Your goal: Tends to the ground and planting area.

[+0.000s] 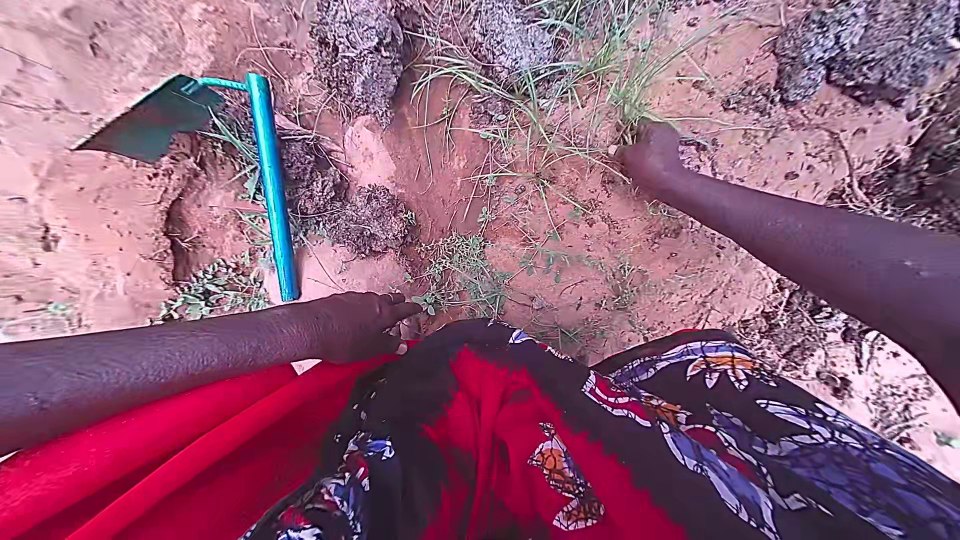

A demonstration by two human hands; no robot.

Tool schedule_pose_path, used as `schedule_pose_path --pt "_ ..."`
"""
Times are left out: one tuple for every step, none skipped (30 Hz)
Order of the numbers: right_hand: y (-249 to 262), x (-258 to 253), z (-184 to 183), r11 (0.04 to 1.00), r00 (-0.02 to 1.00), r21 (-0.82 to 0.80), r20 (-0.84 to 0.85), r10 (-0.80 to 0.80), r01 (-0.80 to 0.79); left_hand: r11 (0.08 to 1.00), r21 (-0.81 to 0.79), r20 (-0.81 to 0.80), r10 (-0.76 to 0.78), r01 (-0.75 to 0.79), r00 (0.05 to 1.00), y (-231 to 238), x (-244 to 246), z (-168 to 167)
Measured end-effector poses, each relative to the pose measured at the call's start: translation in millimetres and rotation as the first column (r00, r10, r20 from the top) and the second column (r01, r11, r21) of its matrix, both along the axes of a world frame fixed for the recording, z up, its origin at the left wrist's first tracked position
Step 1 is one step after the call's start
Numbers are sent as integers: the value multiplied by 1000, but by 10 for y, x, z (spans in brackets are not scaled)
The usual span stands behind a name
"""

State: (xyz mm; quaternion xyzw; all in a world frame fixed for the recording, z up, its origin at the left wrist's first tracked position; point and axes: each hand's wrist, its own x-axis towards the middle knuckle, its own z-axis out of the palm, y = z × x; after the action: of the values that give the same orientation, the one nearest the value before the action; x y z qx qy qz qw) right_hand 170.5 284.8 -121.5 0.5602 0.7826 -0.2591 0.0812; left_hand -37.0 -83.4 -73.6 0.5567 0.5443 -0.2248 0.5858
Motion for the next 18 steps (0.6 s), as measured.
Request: schedule_pose_path --pt "23 15 -39 998 998 25 -15 60 -59 1000 -4 0 4 -4 1000 -23 -18 -19" --pt "39 21 -70 996 995 34 -47 88 -86 1000 -16 -3 12 -12 1000 -40 -33 -33" --pt "46 21 -97 995 992 34 -89 92 -89 999 -31 -7 23 -23 1000 -51 -42 -37" --pt "52 22 -131 997 985 25 -155 82 -79 999 -40 -11 31 -32 999 -61 -52 -36" --pt "65 35 -186 998 970 1 -234 63 -65 998 -45 -17 38 -39 999 -70 -60 -30" --pt "75 49 -216 998 955 -32 -291 50 -62 998 -47 -20 41 -42 999 -81 -65 -31" --pt "78 62 -219 996 948 -64 -314 42 -66 998 -49 -21 46 -47 999 -90 -69 -32" --pt "74 78 -204 995 950 -74 -309 39 -65 997 -51 -19 50 -51 999 -93 -68 -30" --pt "67 83 -165 996 961 -68 -276 36 -57 997 -52 -19 54 -54 998 -93 -69 -31" --pt "56 77 -112 998 973 -43 -229 33 -44 997 -51 -19 55 -56 998 -91 -75 -36" --pt "38 87 -56 999 981 -9 -193 37 -40 997 -47 -17 58 -59 998 -91 -75 -37" --pt "11 112 16 998 984 27 -168 57 -53 997 -45 -13 62 -62 998 -92 -71 -37" --pt "-18 137 106 994 981 71 -168 92 -81 997 -42 -10 67 -67 998 -95 -77 -40" --pt "-50 172 208 988 971 111 -198 131 -111 997 -37 -6 73 -73 997 -108 -88 -51" --pt "-63 213 320 980 957 141 -235 170 -139 997 -33 0 76 -76 997 -125 -98 -79" --pt "-48 252 417 975 943 160 -272 191 -152 997 -23 7 77 -77 997 -148 -112 -129" --pt "-4 292 486 979 932 160 -319 172 -126 997 1 12 72 -72 997 -186 -136 -216" --pt "62 334 530 988 920 143 -375 111 -60 997 45 17 60 -61 998 -247 -162 -345"
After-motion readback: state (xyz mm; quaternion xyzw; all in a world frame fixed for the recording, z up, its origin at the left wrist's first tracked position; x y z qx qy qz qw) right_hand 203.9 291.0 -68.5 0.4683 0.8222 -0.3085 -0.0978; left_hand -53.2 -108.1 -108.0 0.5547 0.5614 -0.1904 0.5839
